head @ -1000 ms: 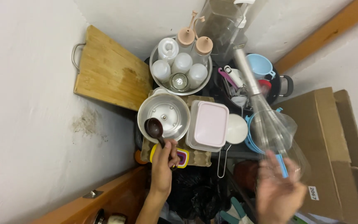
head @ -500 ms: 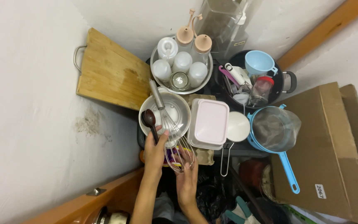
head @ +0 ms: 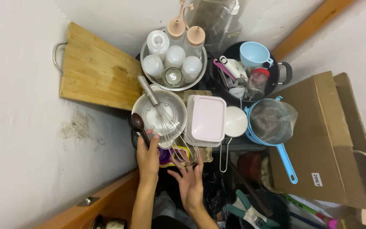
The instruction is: Organizing and stacking various kitchen tools and containers in a storage area.
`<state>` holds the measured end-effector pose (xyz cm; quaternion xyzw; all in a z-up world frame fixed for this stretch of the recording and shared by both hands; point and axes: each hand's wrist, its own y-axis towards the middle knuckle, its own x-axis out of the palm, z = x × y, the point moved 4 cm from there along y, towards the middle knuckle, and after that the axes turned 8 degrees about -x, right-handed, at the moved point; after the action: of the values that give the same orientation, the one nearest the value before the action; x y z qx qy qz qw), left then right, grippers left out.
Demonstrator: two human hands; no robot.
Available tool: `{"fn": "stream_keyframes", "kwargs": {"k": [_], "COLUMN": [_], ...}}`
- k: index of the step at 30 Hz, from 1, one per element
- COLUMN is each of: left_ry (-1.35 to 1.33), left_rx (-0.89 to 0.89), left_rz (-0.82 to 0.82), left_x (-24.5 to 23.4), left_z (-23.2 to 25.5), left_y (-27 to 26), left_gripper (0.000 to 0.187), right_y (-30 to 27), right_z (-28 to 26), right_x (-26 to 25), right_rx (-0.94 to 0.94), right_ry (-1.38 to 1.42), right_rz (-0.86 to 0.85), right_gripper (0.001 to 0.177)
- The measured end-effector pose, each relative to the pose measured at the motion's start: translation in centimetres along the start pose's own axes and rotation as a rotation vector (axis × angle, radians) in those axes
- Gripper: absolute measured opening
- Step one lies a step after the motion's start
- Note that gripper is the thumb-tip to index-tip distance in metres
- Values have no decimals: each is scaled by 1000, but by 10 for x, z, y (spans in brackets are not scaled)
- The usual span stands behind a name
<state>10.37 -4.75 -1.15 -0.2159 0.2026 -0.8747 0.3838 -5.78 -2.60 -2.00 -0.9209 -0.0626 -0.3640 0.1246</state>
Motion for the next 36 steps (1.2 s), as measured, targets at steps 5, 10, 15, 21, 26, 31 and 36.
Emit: {"fn": "stream_keyframes", "kwargs": {"k": [5,10,15,21,26,31,36], "left_ry": [49,33,25,3,-146,0,232], "left_rx": [20,44,2,190,143,393,219], "left_rz": [27,11,19,77,-19,-60,98], "left_x": [2,4,2,2,5,-14,-57], "left_z": [0,8,11,14,3,-46,-136], "left_y": [-2,-9,-10,-32,-84,-101,-66], "left_gripper": [31,30,31,32,41,40,42], "right_y": [-6,-2,21,183,350,415,435], "right_z": [-8,-29,-87,-156,-134,-122,-121], "right_x": [-9,-37,-66,-81,-103,-123,-147], "right_rx": [25,21,-167,-373,-145,-531,-417], "right_ry": [7,-51,-381,-629,-988,-1980,-1897], "right_rz": [30,113,282,91,-177,-150,-2], "right_gripper": [71,69,60,28,32,59,48]}}
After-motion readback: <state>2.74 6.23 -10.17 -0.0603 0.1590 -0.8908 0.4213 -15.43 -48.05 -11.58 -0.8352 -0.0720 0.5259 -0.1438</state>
